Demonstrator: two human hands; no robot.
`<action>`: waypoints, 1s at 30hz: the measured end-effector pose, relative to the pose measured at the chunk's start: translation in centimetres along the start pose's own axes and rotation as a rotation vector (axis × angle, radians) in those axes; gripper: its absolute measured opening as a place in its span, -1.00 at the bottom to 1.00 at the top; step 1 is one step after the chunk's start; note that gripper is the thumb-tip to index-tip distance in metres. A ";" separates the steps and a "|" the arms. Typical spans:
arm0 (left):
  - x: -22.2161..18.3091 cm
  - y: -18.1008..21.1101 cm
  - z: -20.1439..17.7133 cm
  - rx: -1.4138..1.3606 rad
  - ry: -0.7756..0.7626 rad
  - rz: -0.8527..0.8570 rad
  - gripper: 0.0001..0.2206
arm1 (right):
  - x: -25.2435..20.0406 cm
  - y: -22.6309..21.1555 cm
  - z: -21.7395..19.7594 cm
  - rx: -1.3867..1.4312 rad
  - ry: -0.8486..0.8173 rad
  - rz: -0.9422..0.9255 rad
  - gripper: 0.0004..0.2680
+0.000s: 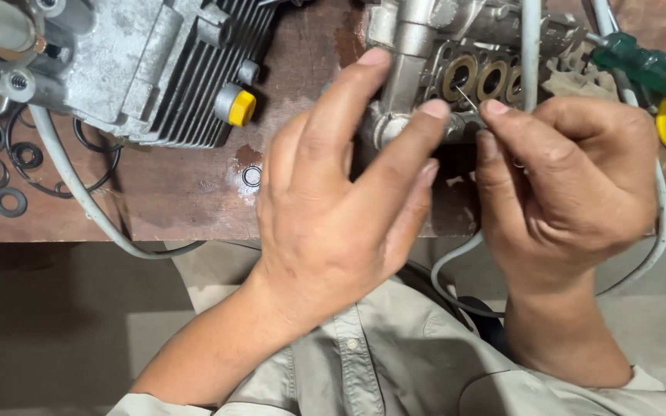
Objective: The person installs small black o-rings into circular ports on a metal engine component. They repeatedly pick o-rings from a pile on the workbench, place them into the ports, and adjust them by hand.
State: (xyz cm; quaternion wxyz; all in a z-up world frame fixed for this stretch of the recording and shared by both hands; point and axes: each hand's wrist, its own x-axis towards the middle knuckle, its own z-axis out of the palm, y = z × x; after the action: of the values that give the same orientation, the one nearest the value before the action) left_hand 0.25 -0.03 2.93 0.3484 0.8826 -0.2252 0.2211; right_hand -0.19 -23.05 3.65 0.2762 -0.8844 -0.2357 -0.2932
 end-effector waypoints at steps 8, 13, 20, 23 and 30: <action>4.1 2.8 0.1 0.286 -0.032 0.092 -0.82 | -0.1 1.1 1.3 0.048 0.119 -0.101 -0.96; 4.2 4.8 1.2 0.426 0.012 -0.023 -0.83 | 0.2 0.5 1.0 -0.079 0.126 -0.112 -0.92; 3.8 5.0 2.5 0.340 0.069 -0.075 -0.86 | 0.5 -0.9 1.3 -0.161 0.143 -0.037 -0.96; 4.1 4.8 3.0 0.332 0.089 -0.109 -0.82 | 0.6 -0.8 1.6 -0.154 0.186 -0.061 -0.98; 4.3 5.0 2.8 0.150 0.100 -0.208 -0.80 | 1.6 -1.2 1.7 -0.042 0.209 -0.103 -0.94</action>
State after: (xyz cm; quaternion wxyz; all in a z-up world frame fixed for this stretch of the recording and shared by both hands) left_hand 1.66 -6.35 6.00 0.3133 0.9126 -0.0978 0.2437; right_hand 0.93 -20.62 3.96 0.2653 -0.8414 -0.2445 -0.4023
